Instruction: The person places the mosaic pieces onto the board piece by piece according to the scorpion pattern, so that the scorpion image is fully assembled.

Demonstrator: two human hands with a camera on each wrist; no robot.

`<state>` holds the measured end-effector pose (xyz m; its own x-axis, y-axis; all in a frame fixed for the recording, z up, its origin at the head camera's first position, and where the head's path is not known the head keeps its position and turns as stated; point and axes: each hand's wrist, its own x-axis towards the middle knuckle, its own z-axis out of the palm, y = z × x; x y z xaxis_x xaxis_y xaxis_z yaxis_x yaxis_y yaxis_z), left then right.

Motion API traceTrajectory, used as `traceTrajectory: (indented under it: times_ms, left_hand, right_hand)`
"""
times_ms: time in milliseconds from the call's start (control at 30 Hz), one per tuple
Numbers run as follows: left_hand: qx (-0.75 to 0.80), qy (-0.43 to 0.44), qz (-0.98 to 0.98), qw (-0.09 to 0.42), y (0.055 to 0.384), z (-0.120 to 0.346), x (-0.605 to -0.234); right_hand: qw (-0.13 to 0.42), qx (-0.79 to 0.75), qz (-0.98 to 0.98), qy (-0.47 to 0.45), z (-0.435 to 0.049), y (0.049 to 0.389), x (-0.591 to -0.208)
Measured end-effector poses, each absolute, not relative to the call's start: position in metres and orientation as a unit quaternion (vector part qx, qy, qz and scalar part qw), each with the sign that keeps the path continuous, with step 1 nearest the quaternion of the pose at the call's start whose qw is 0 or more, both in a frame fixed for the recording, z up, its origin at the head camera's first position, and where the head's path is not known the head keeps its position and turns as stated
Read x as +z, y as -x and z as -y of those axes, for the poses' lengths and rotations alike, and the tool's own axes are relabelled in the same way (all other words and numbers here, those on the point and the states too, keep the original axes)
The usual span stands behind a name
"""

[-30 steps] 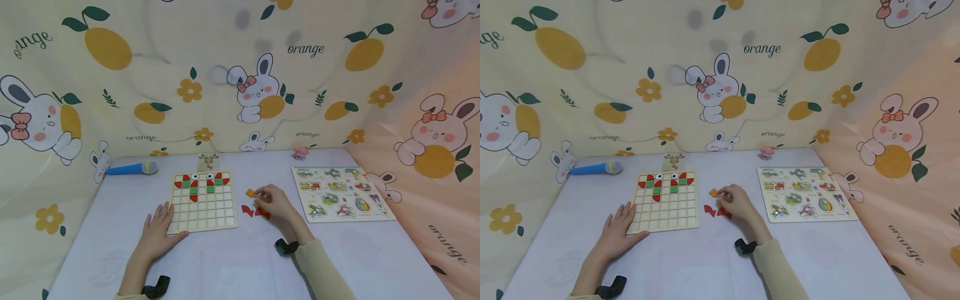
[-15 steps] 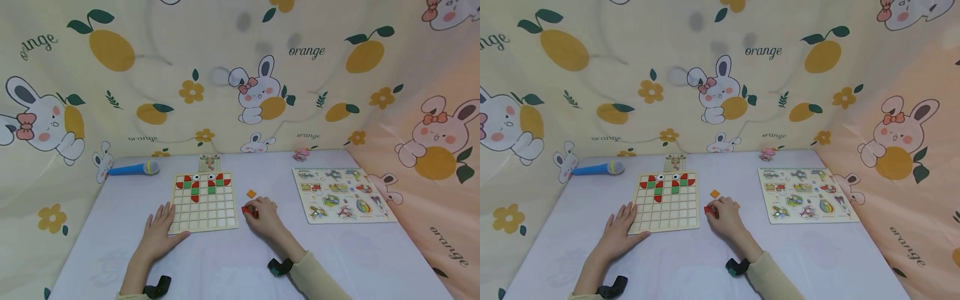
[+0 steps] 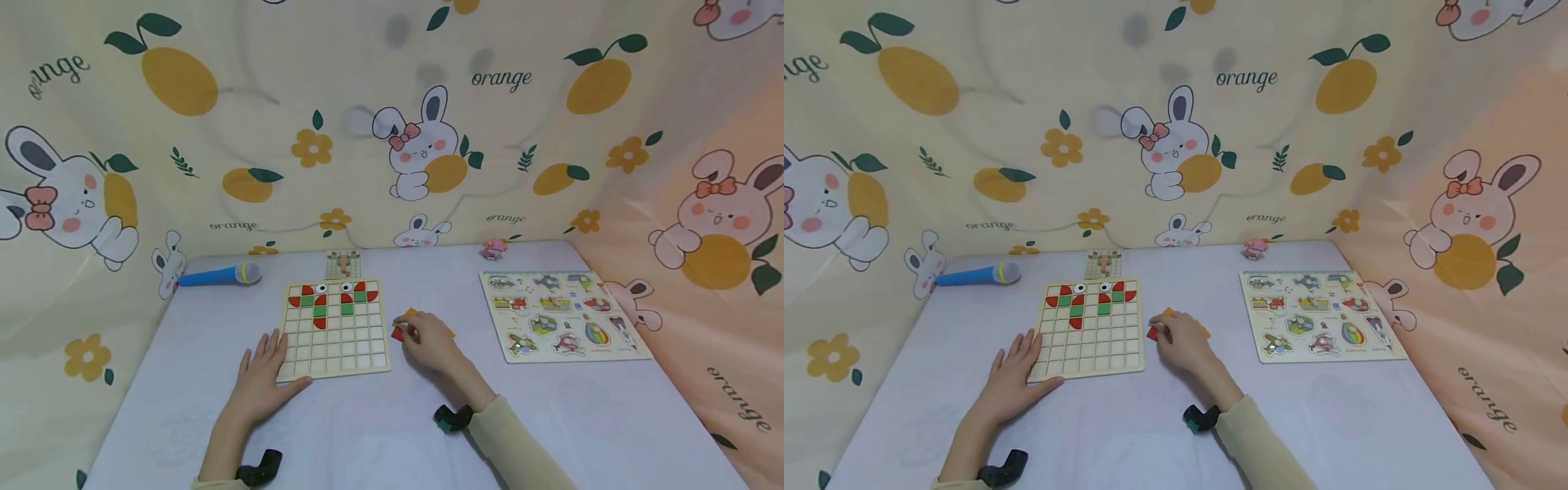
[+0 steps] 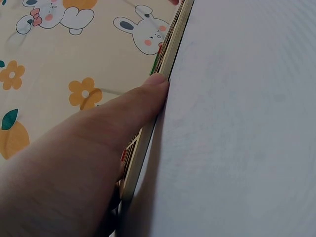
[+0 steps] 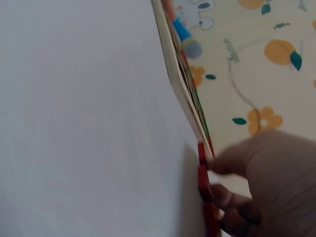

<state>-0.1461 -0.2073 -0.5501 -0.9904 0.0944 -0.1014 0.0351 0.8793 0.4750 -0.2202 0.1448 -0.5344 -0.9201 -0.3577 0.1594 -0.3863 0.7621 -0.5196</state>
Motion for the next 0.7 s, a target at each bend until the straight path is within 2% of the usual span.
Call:
traceTrajectory:
  times_ms: [167, 300, 700]
  left_hand:
    - [0.244, -0.031, -0.968, 0.057, 0.145, 0.208, -0.552]
    - [0.244, -0.031, -0.967, 0.061, 0.146, 0.208, -0.554]
    - [0.244, -0.028, -0.968, 0.061, 0.146, 0.208, -0.553]
  right_hand:
    - [-0.031, 0.275, 0.933, -0.231, -0.147, 0.226, -0.528]
    - [-0.045, 0.271, 0.935, -0.224, -0.148, 0.227, -0.526]
    - [-0.01, 0.276, 0.935, -0.221, -0.148, 0.226, -0.538]
